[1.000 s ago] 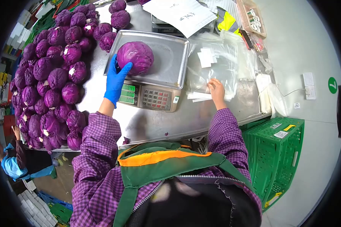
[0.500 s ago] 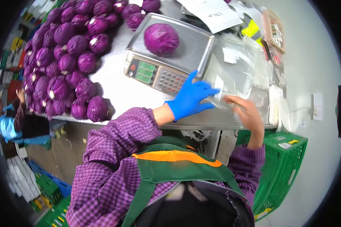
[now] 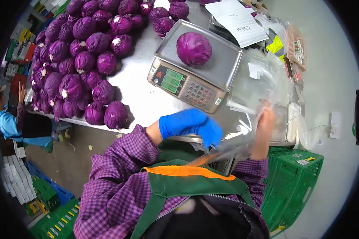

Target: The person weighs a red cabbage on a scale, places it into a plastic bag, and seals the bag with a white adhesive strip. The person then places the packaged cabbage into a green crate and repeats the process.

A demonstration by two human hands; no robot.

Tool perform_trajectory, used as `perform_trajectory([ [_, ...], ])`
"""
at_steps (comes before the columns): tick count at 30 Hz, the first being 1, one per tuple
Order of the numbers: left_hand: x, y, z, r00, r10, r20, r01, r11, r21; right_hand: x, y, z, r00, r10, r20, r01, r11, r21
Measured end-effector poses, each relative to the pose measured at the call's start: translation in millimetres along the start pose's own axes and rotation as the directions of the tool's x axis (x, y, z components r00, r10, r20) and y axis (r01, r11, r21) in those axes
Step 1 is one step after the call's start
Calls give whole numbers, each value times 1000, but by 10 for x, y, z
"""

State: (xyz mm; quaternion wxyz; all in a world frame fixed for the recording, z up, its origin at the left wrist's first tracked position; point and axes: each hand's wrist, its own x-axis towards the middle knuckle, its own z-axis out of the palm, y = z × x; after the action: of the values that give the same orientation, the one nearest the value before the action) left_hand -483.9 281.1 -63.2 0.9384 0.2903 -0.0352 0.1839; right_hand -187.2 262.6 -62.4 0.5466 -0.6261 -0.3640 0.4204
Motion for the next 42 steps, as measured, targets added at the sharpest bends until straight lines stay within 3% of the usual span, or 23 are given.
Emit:
perform_trajectory([
  [1, 61, -39, -73, 1000, -3, 11, 3, 1000, 1, -119, 119, 348, 992, -38, 123, 34, 999, 35],
  [3, 272, -239, -259, 699, 304, -647, -79, 932, 353, -285, 425, 1082, 944, -142, 297, 175, 981, -86],
  [5, 149, -154, -313, 675, 267, -687, -47, 946, 322, -278, 510, 1361, 873, -310, 377, 419, 873, -251],
  [6, 17, -21, -315, 682, 185, -708, 123, 925, 360, -303, 489, 1436, 966, -112, 234, 65, 977, 201],
  [7, -121, 95, -332, 672, 104, -734, 289, 875, 389, -319, 475, 1485, 968, 144, 207, -245, 734, 634],
  [9, -386, 135, -672, 727, 322, -607, 42, 861, 507, -184, 649, 1361, 949, 253, 187, -314, 772, 552],
  [12, -450, 501, -769, 782, 336, -524, -428, 902, -61, -99, 642, 1517, 933, 322, 159, -359, 827, 433],
  [14, -336, 875, -779, 739, 407, -537, -248, 905, 345, 14, 596, 1751, 984, 176, -32, -157, 935, 317],
  [16, -163, 1135, -1038, 664, 629, -404, 104, 457, 883, 306, 596, 1896, 978, 112, -177, -48, 942, 333],
  [17, -91, 1192, -1204, 583, 756, -298, 256, 177, 950, 463, 603, 1975, 949, 54, -310, 56, 940, 335],
  [20, 196, 1376, -1384, 337, 898, -282, 472, 98, 876, 856, 551, 2287, 923, 185, -337, -69, 943, 327],
  [21, 180, 1351, -1728, 405, 914, -11, 334, -137, 933, 922, 509, 2316, 935, 235, -264, -159, 947, 278],
  [23, 117, 1445, -1860, 511, 739, -440, 246, 365, 898, 1055, 543, 2406, 933, 303, -192, -247, 931, 270],
  [24, 39, 1496, -2064, 690, 710, -142, 394, -205, 896, 1101, 642, 2410, 957, 168, -236, -124, 974, 189],
  [26, -48, 1500, -1968, 659, 676, -329, 154, 308, 939, 1048, 573, 2435, 964, 24, -265, 6, 994, 108],
  [28, -124, 1422, -1747, 681, 528, -507, -191, 797, 573, 733, 253, 2337, 909, -391, -144, 326, 883, -336],
  [32, -66, 1036, -1233, 769, 383, -512, -404, 912, 75, 379, -177, 2048, 612, -789, -64, 666, 557, -496],
  [33, -13, 937, -1111, 795, 338, -503, -395, 919, -6, 291, -122, 1894, 612, -788, -69, 657, 556, -509],
  [35, 210, 619, -977, 627, 567, -534, -235, 791, 564, 69, -137, 1600, 863, -484, -146, 405, 834, -374],
  [37, 345, 391, -904, 679, 524, -514, -250, 824, 509, 3, -5, 1235, 924, -270, -271, 188, 938, -293],
  [39, 451, 124, -833, 728, 459, -510, -257, 871, 419, -94, 38, 883, 988, 80, -129, -26, 925, 378],
  [41, 546, -87, -751, 777, 388, -495, -242, 911, 334, -284, 58, 746, 952, 179, -247, -66, 912, 406],
  [42, 600, -178, -727, 797, 362, -483, -224, 920, 321, -426, 130, 643, 946, -27, -324, 66, 992, 111],
])
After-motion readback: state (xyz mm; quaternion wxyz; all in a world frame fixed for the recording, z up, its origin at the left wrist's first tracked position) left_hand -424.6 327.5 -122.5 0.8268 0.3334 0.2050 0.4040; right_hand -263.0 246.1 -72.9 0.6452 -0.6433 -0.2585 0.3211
